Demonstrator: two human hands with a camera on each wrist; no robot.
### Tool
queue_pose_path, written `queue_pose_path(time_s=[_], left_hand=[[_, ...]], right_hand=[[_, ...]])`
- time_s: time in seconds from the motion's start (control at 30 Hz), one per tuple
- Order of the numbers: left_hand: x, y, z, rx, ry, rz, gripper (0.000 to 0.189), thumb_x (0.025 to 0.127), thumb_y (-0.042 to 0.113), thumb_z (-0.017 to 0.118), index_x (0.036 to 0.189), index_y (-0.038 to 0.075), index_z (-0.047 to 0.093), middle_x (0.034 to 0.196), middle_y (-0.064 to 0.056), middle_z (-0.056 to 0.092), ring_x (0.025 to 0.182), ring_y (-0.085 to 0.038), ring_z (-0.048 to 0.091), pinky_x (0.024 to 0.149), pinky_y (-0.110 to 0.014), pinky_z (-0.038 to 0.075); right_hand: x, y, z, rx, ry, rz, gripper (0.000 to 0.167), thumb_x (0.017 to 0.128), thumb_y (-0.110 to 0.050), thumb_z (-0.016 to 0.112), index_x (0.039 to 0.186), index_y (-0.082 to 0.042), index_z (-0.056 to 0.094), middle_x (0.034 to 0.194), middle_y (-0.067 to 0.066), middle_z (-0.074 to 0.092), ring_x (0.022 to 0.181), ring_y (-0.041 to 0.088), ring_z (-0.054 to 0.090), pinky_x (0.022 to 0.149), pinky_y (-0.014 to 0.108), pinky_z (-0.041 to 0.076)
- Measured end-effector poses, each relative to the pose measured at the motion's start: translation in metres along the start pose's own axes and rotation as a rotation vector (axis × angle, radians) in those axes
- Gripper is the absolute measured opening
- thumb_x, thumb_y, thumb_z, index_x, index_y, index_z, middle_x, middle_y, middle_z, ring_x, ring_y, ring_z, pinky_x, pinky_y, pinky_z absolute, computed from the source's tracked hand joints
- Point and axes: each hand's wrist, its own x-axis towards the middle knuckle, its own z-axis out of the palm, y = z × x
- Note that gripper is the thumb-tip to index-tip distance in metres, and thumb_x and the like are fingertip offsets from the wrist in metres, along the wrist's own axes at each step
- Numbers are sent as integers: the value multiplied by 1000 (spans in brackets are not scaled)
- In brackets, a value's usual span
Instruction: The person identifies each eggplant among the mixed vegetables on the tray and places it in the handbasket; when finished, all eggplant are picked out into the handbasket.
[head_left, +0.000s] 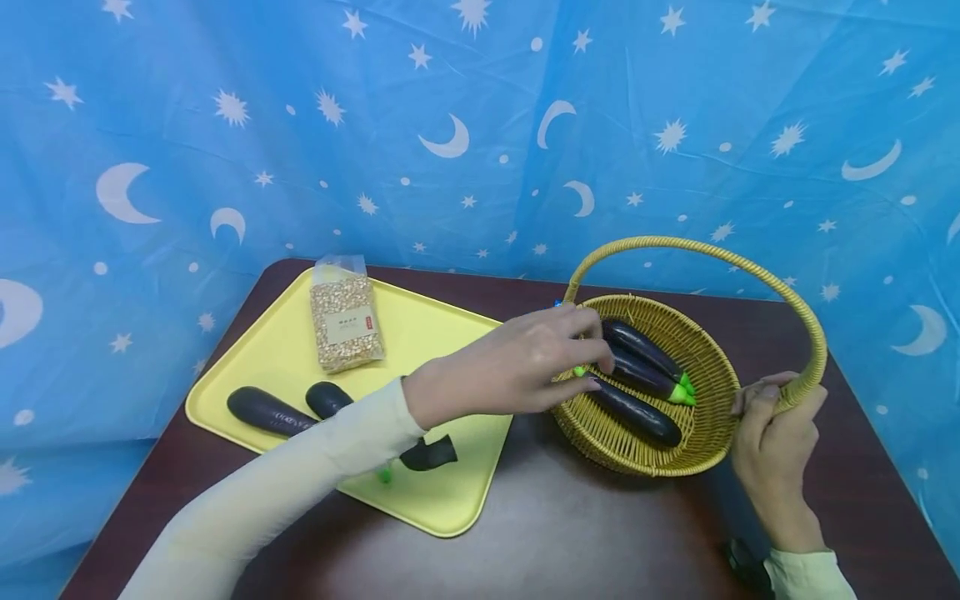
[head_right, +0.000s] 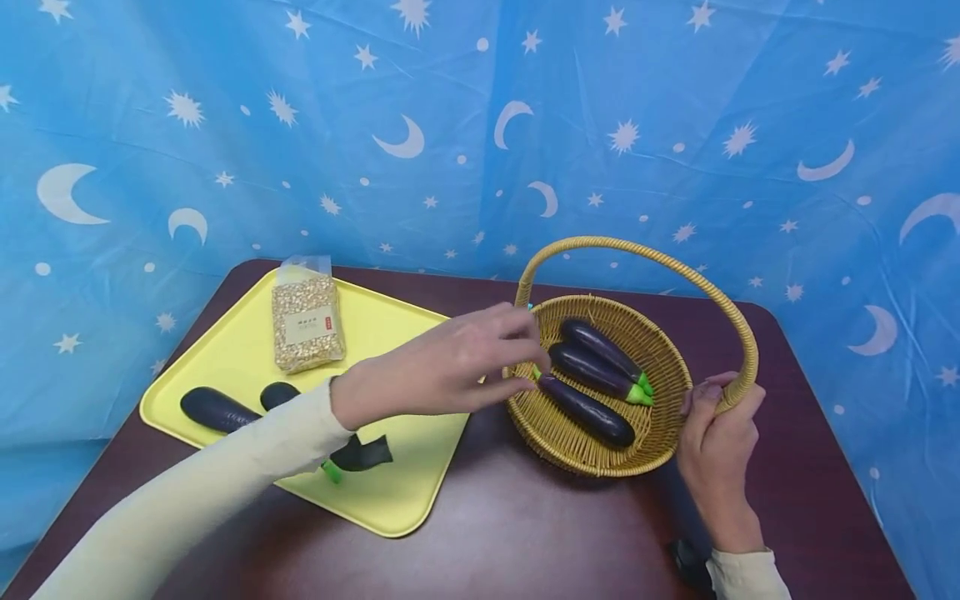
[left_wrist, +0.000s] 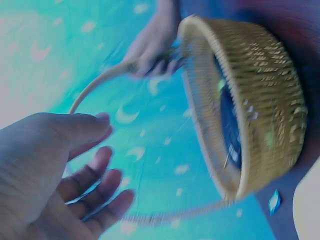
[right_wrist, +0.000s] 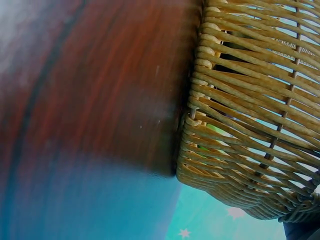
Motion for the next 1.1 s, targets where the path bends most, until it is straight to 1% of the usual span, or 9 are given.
queue_pose_path(time_s=[0.13,0.23,0.3,0.47,0.6,0.67,0.8,0.9,1.1], left_hand=[[-32,-8,-27,-52,81,-94,9,98,12,78,107,12,76,102,1,62,93,-13,55,82,-26,46],[-59,-16,-37,-43,88,-176,7,99,10,77,106,12,75,102,0,63,92,-12,55,80,-28,47],[-80,-22,-39,-20,57,-239,8,98,12,77,106,11,75,102,0,63,91,-12,56,78,-29,48],[-136,-29,-36,36,-64,-403,11,96,14,81,105,11,76,99,-2,65,86,-17,59,75,-32,51],[-171,-31,-32,35,-125,-515,10,94,12,83,103,12,78,96,3,65,83,-19,61,73,-33,51],[-183,-33,-29,27,-151,-537,10,94,10,82,103,12,79,96,5,67,84,-18,63,75,-34,52],[-204,-36,-25,16,-185,-529,12,94,13,81,105,11,79,99,5,70,90,-17,66,82,-39,54],[-220,-35,-28,29,-190,-525,18,92,24,84,106,13,79,103,4,70,95,-18,65,86,-42,53],[-247,-31,-38,71,-211,-577,35,88,46,86,108,19,77,108,9,66,102,-13,59,90,-42,50]], right_hand=[[1,-2,-2,-20,-8,24,30,111,-4,35,118,25,39,76,10,49,65,-2,47,65,9,38],[1,-3,-3,-29,-7,31,30,111,-5,34,118,24,39,76,9,49,65,-2,46,64,9,37],[2,-3,-2,-28,-6,32,30,111,-5,34,117,24,39,75,9,49,65,-2,47,64,9,37],[2,-2,1,1,-17,13,30,111,-4,35,117,25,39,74,12,50,65,-1,47,65,9,38],[3,0,1,-2,-22,1,30,111,-4,35,118,25,39,74,12,50,65,-2,47,65,9,37],[3,-1,-1,-16,-18,1,31,111,-5,35,118,25,40,75,10,50,65,-3,46,64,9,37],[2,-4,-3,-16,-19,7,30,110,-4,35,118,25,39,76,10,48,65,-3,45,64,9,36],[1,-6,-2,-10,-26,16,30,110,-4,35,118,25,38,76,12,49,65,-3,45,65,9,38],[2,-7,-1,4,-18,9,31,110,-4,35,118,26,39,75,14,50,64,-3,46,66,8,38]])
